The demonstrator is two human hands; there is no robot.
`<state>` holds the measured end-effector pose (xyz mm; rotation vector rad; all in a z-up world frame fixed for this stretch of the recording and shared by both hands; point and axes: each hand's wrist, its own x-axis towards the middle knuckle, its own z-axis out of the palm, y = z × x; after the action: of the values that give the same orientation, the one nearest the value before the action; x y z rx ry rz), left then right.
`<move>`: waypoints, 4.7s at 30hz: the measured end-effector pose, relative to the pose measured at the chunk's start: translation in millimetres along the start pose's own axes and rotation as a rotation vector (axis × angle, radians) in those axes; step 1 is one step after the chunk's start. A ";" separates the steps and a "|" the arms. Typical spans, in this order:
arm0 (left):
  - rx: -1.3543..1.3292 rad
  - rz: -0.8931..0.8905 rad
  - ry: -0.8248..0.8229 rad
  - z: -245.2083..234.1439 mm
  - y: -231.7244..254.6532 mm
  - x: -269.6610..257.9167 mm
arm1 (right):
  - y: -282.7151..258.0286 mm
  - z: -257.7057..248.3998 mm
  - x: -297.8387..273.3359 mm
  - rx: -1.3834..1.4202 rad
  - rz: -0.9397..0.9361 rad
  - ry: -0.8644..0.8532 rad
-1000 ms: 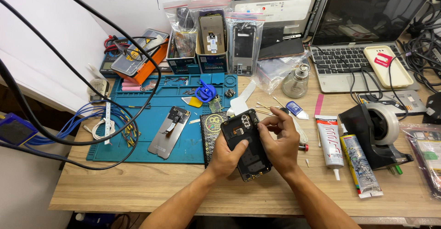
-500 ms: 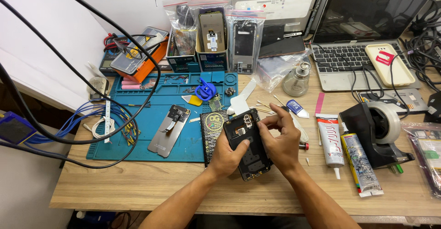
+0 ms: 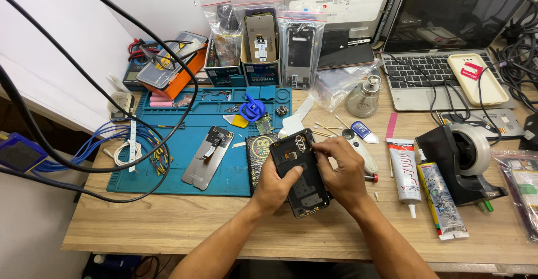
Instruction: The person works on a disassembled smartphone, using a screwdriver to remove screws from the internal frame and placing them on the desk. They then handle a black plastic housing component, aligning and fitting it onto the phone's chassis.
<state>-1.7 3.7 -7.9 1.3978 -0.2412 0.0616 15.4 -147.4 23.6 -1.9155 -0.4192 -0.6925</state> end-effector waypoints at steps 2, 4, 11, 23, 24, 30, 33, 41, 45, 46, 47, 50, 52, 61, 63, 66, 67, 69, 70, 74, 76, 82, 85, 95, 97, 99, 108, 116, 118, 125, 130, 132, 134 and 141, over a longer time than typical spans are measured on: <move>-0.006 -0.022 0.006 1.2 4.6 -0.6 | 2.7 0.7 -1.5 -0.014 -0.019 -0.005; -0.013 -0.043 0.011 2.2 5.7 -0.6 | 3.8 0.9 -2.3 -0.029 -0.038 -0.008; 0.022 -0.069 0.022 4.6 11.4 -1.2 | 3.5 0.7 -3.8 0.042 0.037 -0.030; 0.118 -0.053 0.008 0.4 -4.3 -0.4 | 15.3 -0.9 -9.5 0.259 0.378 -0.101; 0.121 -0.052 0.010 -0.4 -4.2 0.3 | 15.0 -0.9 -9.1 0.282 0.410 -0.102; 0.080 0.000 0.039 3.9 3.2 -0.2 | 6.0 1.5 -9.2 0.133 0.277 -0.129; 0.043 0.000 0.071 8.1 10.6 -1.0 | 7.5 6.5 -12.4 0.019 0.165 -0.126; -0.059 -0.064 0.125 3.3 1.7 7.2 | -7.8 5.3 -9.0 -0.058 0.001 -0.130; -0.104 -0.086 0.151 2.4 -1.2 7.9 | -9.1 2.2 -6.6 -0.013 0.001 -0.186; -0.105 -0.087 0.152 1.4 -2.5 8.8 | -7.3 0.4 -6.4 -0.013 0.001 -0.187; -0.124 -0.082 0.145 0.5 -3.7 9.6 | -5.6 -1.3 -6.3 0.058 0.067 -0.212; -0.152 -0.104 0.150 -1.4 -0.4 10.1 | 9.9 -5.3 -8.2 0.223 0.310 -0.259; -0.162 -0.134 0.161 -0.8 1.2 9.8 | 23.3 -8.7 -11.5 0.314 0.489 -0.279; -0.197 -0.126 0.172 -10.1 -13.5 13.7 | 31.6 -6.4 -15.6 0.469 0.746 -0.450; -0.183 -0.114 0.153 -12.6 -9.2 17.0 | 31.3 -6.6 -13.8 0.504 0.719 -0.370; -0.142 -0.101 0.192 -21.1 -13.9 20.2 | 47.5 -15.7 -17.1 0.536 0.708 -0.292; -0.147 -0.106 0.194 -21.9 -10.7 18.1 | 41.7 -23.6 -21.1 0.531 0.713 -0.295; -0.155 -0.104 0.135 -24.3 -3.6 17.6 | 31.1 -38.3 -25.3 0.464 0.721 -0.223; -0.159 -0.109 0.135 -26.0 -3.9 16.7 | 29.1 -48.5 -34.7 0.459 0.726 -0.223; -0.192 -0.146 0.068 -29.3 -2.0 15.4 | 13.2 -88.3 -72.3 0.309 0.773 -0.103; -0.192 -0.167 0.007 -25.2 5.0 12.5 | 10.3 -108.6 -97.5 0.243 0.789 -0.053; -0.147 -0.545 -0.154 -5.3 24.6 2.4 | 3.4 -140.4 -147.0 0.164 1.014 0.108; -0.113 -0.557 -0.368 2.7 13.2 -3.9 | 3.8 -138.3 -159.8 0.207 1.056 0.108; 0.092 -0.570 -0.469 -4.6 11.0 -3.0 | -2.7 -115.6 -128.0 -0.106 0.938 -0.110; 0.121 -0.584 -0.453 -9.0 9.7 -2.4 | 5.6 -112.3 -123.0 -0.232 0.890 -0.172; -0.010 -0.460 -0.442 -17.6 2.3 -3.3 | 19.0 -107.5 -122.8 -0.328 0.878 -0.189; -0.053 -0.393 -0.257 -17.9 13.7 -1.8 | 7.4 -84.9 -99.7 -0.539 0.716 -0.301; -0.014 -0.428 -0.294 -11.1 3.2 -2.4 | -12.1 -85.9 -100.7 -0.702 0.684 -0.382; 0.008 -0.434 -0.291 -9.3 7.1 -3.0 | -16.0 -83.6 -100.2 -0.720 0.689 -0.403; 0.001 -0.427 -0.230 -5.7 12.6 -4.7 | -16.2 -84.4 -109.4 -0.781 0.590 -0.399; 0.010 -0.428 -0.220 6.9 15.0 -9.5 | -8.5 -88.1 -115.6 -0.755 0.525 -0.360; 0.084 -0.385 -0.256 14.3 12.1 -10.3 | 0.5 -91.1 -112.6 -0.671 0.335 -0.184; 0.159 -0.376 -0.291 19.3 1.8 -9.5 | 0.4 -88.0 -103.6 -0.499 0.237 -0.120; 0.486 -0.360 -0.366 45.1 27.9 -9.5 | 3.5 -81.9 -81.4 -0.146 0.086 -0.082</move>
<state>-22.0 -34.7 24.0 1.9151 -0.2845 -0.4653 -68.6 -221.8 -4.0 -2.0924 -0.3430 -0.6036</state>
